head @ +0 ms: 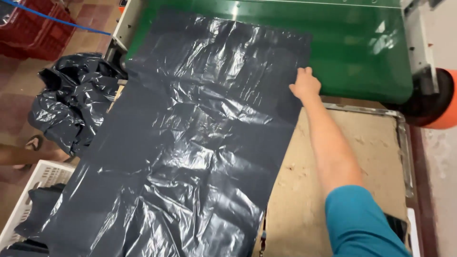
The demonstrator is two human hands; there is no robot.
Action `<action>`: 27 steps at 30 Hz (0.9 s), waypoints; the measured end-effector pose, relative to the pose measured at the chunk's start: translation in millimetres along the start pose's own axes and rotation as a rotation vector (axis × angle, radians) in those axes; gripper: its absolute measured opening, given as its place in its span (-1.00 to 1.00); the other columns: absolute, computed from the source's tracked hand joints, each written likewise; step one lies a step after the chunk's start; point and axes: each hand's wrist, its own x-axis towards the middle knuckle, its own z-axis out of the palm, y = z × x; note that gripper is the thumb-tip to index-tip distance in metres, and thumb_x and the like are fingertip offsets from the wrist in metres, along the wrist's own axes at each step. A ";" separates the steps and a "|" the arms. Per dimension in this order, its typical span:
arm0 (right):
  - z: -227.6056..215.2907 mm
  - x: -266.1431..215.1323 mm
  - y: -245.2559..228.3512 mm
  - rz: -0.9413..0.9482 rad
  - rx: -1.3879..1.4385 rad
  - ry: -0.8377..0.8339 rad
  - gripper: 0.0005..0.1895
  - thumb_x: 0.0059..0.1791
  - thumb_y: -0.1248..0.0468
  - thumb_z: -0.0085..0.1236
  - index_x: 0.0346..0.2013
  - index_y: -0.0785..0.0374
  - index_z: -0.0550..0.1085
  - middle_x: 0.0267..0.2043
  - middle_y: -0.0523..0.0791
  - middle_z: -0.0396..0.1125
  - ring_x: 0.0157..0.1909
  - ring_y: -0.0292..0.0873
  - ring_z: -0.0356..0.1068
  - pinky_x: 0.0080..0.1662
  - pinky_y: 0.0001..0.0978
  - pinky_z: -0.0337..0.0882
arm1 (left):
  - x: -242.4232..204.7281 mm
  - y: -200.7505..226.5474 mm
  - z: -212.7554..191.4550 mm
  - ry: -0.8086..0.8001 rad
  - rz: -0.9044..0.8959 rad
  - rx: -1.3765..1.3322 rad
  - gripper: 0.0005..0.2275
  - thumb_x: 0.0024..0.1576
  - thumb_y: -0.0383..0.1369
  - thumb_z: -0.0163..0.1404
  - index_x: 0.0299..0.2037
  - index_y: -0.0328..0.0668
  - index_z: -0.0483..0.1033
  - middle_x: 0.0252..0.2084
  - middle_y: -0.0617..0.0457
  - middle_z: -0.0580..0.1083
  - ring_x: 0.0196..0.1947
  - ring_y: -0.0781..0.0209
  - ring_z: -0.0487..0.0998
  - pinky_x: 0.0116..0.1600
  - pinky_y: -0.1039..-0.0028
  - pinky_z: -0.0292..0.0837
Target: The person folds black plastic-wrapped garments on a wooden table next to a conveyor belt. They repeatedly pick up each item, fold it in half, then fold it again into a smaller rectangle, and place the folded items into a white plastic basket.
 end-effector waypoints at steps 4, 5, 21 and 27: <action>-5.3 15.8 14.5 -0.014 -0.070 -0.026 -0.36 -0.07 0.17 0.24 0.23 0.30 0.26 0.17 0.11 0.11 -0.22 0.29 0.42 -0.22 0.11 0.40 | 66.0 160.3 16.2 0.009 0.059 0.060 -0.51 0.11 -0.26 0.06 0.23 -0.33 0.43 0.14 -0.29 0.48 0.12 -0.28 0.47 0.16 0.02 0.32; 0.2 24.9 20.9 0.003 -0.130 -0.035 -0.41 -0.05 0.07 0.24 0.18 0.20 0.25 0.12 0.02 0.09 -0.40 0.19 0.39 -0.41 -0.02 0.36 | 77.4 205.1 15.4 0.014 0.074 0.075 -0.51 0.11 -0.25 0.05 0.23 -0.36 0.43 0.15 -0.28 0.48 0.12 -0.27 0.47 0.16 0.01 0.32; -21.6 44.6 3.7 -0.071 0.331 0.121 -0.87 -0.10 0.05 0.13 -0.29 -0.11 0.50 -0.21 -0.27 0.49 -0.12 -0.04 0.46 -0.12 -0.08 0.35 | 315.6 651.4 155.8 -0.316 0.628 0.131 -0.56 0.08 -0.53 -0.19 0.17 0.19 0.28 0.15 0.10 0.27 -0.09 -0.26 0.46 -0.16 0.00 0.46; -10.3 66.6 -0.5 -0.126 0.500 0.138 -0.84 -0.11 0.11 0.16 -0.26 -0.02 0.53 -0.15 -0.14 0.51 0.01 -0.13 0.46 -0.02 -0.21 0.33 | 344.6 638.5 160.7 -0.329 0.526 0.233 -0.56 0.10 -0.44 -0.18 0.20 0.27 0.33 0.10 0.00 0.26 -0.11 -0.16 0.53 -0.16 0.07 0.50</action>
